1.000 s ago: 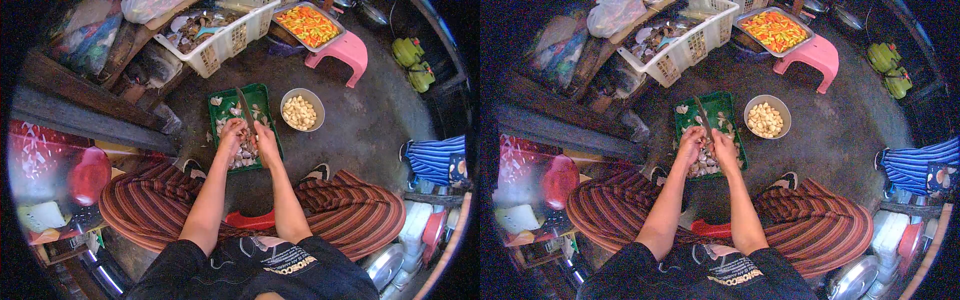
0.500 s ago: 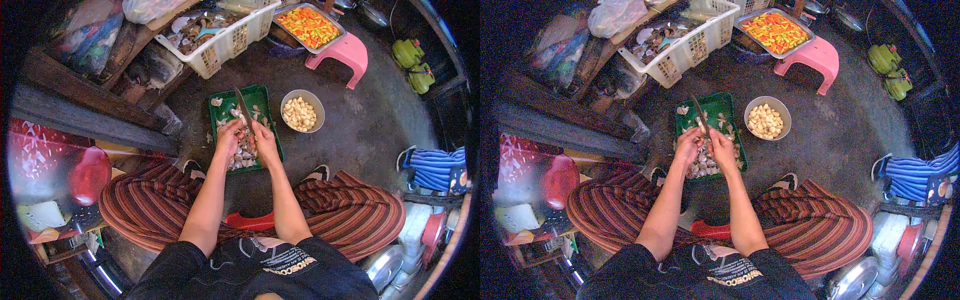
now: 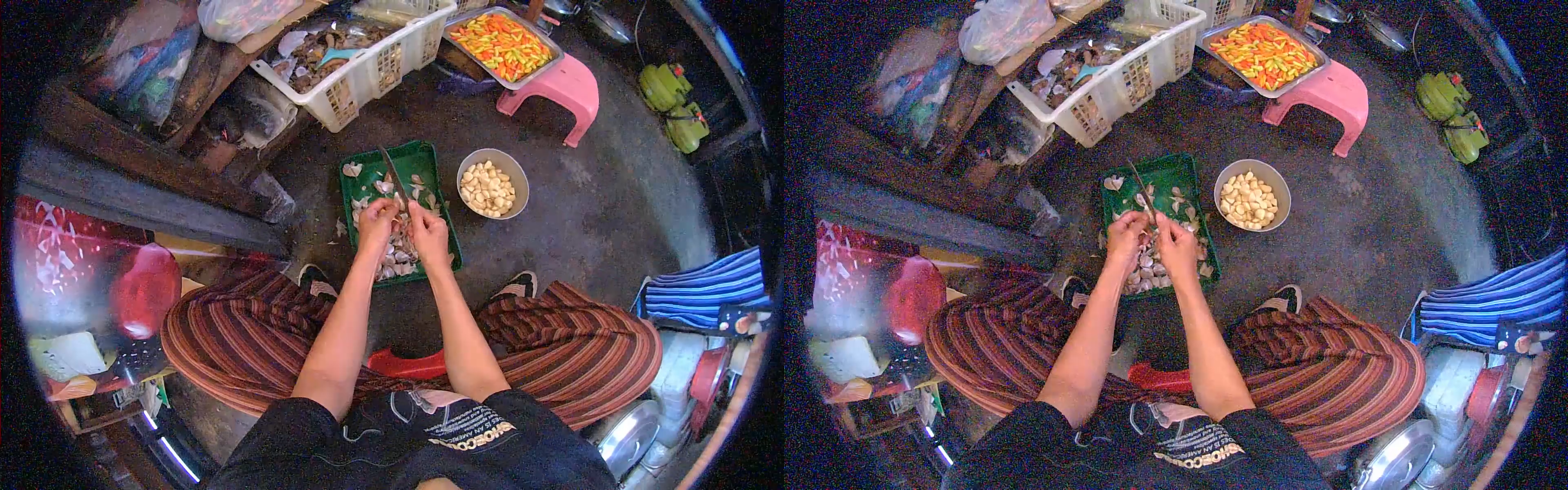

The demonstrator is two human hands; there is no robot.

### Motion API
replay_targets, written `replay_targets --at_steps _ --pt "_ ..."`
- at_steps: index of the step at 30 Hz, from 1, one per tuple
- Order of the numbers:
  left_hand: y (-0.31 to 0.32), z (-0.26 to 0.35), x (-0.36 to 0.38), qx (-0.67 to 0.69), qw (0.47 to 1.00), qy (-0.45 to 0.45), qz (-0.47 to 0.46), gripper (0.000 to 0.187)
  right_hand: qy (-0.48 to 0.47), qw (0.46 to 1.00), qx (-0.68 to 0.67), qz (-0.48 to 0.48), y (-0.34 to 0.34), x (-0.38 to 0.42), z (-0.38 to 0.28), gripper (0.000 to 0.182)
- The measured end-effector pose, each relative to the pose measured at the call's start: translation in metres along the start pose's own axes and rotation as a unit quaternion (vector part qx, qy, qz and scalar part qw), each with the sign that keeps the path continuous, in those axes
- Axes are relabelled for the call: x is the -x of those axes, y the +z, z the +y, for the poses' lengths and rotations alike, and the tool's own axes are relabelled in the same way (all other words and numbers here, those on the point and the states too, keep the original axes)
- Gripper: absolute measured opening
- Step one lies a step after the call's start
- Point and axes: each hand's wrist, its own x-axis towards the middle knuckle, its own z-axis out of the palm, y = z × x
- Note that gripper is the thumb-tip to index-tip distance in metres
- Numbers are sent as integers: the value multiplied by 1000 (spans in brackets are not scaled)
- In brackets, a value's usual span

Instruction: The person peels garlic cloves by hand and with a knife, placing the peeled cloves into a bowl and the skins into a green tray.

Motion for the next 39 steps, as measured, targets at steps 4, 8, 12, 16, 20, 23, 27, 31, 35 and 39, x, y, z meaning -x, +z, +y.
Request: replay_targets --at_steps 4,8,12,16,20,23,27,31,35,39 --pt "3 -5 -1 -62 998 28 11 9 -3 998 53 28 1 -8 13 37" --pt "2 -10 -1 -58 998 16 10 11 61 998 -19 -3 -5 -6 7 37" --pt "-5 -6 -8 48 998 -33 -7 13 109 991 -63 -38 -15 -3 -12 34" --pt "-21 -7 -19 100 989 -86 -69 12 135 979 -137 -69 -17 -7 -6 34" --pt "-23 -6 -18 127 984 -100 -74 13 141 983 -109 -52 -15 -8 -3 37" --pt "-24 -8 -17 144 983 -85 -83 14 132 986 -86 -54 -15 -11 3 38" --pt "-18 -12 -16 202 973 -84 -75 15 201 953 -222 -49 -19 -6 -7 42" --pt "-9 -4 -11 133 985 -66 -92 16 140 982 -127 -4 -18 -10 1 41" --pt "-1 -3 -12 -29 999 -17 -9 17 19 999 33 5 -17 -15 15 41" --pt "-2 0 -12 38 998 -41 -44 14 58 996 -65 -10 -19 -12 5 44"
